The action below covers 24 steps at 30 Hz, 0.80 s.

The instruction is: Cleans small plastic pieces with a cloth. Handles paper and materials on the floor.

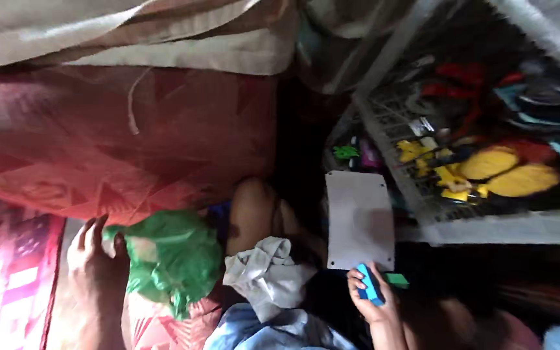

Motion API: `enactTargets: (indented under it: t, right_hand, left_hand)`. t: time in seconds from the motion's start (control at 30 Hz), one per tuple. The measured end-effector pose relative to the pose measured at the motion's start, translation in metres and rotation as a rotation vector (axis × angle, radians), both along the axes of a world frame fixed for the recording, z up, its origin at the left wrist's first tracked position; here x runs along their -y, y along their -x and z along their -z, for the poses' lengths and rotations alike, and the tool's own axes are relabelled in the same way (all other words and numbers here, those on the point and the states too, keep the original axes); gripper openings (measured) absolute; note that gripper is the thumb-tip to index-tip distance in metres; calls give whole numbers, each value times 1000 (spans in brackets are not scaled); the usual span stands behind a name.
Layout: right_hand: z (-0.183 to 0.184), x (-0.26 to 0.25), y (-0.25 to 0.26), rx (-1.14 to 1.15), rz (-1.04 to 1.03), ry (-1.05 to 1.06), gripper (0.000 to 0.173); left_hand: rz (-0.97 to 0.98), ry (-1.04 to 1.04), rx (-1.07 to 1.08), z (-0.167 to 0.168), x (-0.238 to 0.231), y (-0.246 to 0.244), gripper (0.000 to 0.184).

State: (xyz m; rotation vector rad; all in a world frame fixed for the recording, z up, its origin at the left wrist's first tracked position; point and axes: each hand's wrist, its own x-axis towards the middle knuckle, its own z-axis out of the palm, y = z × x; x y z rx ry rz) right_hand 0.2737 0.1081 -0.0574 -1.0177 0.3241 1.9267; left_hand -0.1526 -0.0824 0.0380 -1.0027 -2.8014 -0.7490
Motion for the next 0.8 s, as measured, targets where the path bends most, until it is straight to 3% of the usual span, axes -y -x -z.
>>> enactTargets:
  t: [0.2,0.47,0.7,0.8]
  right_hand:
    - [7,0,20,39,-34,114,48]
    - [16,-68,64,124,128,30,36]
    - [26,-170,106,261,389,-119,31]
    - [19,-209,110,437,423,-181,34]
  left_hand:
    - [351,-266,-172,2,-33,-84,23]
    - [518,-369,-203,-4,-36,-89,18]
    - [742,-397,-15,5,-55,-109,20]
    - [764,-296,131,10,-61,-126,21]
